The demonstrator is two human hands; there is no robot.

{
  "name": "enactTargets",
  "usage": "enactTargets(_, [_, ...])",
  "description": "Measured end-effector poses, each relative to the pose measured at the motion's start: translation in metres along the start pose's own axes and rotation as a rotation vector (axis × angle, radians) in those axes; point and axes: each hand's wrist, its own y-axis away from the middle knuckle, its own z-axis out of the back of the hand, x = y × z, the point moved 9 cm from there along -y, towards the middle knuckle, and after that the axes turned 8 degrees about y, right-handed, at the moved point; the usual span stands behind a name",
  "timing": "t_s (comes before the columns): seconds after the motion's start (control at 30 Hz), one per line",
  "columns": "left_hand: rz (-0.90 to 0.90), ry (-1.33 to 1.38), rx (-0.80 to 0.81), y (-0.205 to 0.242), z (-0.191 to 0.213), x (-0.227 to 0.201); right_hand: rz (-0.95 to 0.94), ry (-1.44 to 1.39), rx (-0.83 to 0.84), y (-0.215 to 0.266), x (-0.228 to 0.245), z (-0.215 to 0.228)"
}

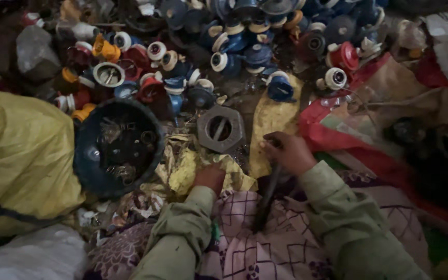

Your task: The person sits on the floor and uses a hammer and a metal fixture to disassemble small plastic valve components. They repeatedly strike the parts to separate them and place the pieces into a nearby bowl.

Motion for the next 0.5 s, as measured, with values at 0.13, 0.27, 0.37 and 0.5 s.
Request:
enactTargets(0.13, [0.001, -0.032, -0.023, -0.002, -0.002, -0.009, 0.029, -0.003, -0.008, 0.001, 0.003, 0.000])
enactTargets(0.27, [0.025, -0.074, 0.045, -0.001, -0.009, -0.009, 0.001, -0.032, 0.004, 0.003, 0.005, -0.001])
enactTargets(0.37, [0.011, -0.076, -0.005, 0.000, -0.007, -0.009, 0.021, 0.014, -0.013, 0.005, 0.011, 0.002])
enactTargets(0.5, [0.043, -0.070, -0.025, 0.002, -0.010, -0.006, 0.018, 0.055, -0.012, 0.007, 0.014, 0.003])
